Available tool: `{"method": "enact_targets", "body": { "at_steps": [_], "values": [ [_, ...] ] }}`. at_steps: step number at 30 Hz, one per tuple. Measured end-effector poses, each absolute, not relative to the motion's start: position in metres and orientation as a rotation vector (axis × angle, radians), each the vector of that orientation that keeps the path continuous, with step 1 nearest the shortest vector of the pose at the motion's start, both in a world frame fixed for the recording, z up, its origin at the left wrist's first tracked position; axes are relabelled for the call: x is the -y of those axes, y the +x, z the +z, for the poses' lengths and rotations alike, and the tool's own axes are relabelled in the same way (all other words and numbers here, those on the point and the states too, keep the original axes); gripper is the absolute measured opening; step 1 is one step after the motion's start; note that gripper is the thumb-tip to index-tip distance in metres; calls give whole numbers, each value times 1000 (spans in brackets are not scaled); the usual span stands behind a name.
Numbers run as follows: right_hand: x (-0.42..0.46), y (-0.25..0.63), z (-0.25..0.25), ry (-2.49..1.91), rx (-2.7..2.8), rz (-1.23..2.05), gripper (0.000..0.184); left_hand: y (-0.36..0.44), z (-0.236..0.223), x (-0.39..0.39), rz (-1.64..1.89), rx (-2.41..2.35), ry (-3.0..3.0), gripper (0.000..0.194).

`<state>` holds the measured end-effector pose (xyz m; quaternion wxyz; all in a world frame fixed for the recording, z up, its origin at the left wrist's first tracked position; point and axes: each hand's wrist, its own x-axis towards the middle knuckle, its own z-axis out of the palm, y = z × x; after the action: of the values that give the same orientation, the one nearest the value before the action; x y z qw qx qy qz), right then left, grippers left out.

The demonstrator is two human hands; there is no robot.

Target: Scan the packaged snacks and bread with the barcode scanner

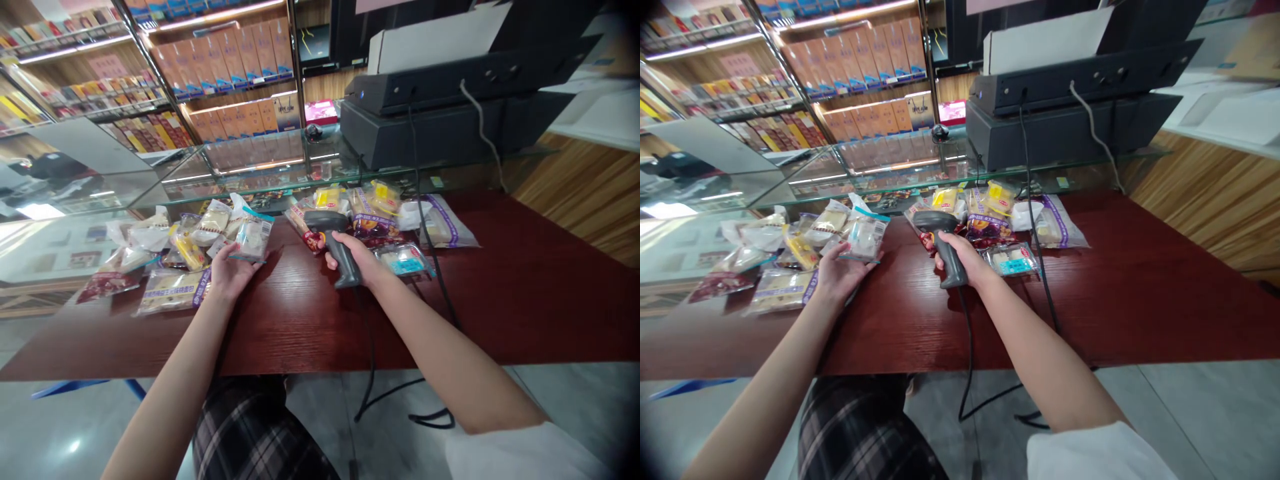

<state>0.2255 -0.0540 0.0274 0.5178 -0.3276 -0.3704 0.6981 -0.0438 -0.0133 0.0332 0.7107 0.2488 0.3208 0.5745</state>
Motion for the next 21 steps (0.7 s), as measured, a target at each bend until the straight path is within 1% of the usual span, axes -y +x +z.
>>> {"method": "enact_targets", "body": {
  "at_steps": [3,6,9,13,15,16,18,21],
  "values": [
    [54,227,29,-855,865,1662,30,-43,35,15,1320,-728,564,30],
    [55,226,32,-929,790,1605,24,-41,38,15,1418,-750,622,24],
    [55,224,35,-1012,724,1583,23,-39,39,15,1599,-812,837,24],
    [53,221,35,-1098,715,1508,19,-43,37,15,2045,-1158,1419,30],
    [53,220,34,-1147,708,1488,16,-51,37,16,2145,-1479,1744,31],
    [53,220,34,-1165,706,1487,16,-56,37,17,2128,-1662,1873,30],
    [52,221,34,-1181,706,1494,17,-65,37,18,1962,-1992,2038,27],
    [51,222,33,-1165,686,1546,21,-75,37,18,1564,-2189,2183,24]
  ]
}}
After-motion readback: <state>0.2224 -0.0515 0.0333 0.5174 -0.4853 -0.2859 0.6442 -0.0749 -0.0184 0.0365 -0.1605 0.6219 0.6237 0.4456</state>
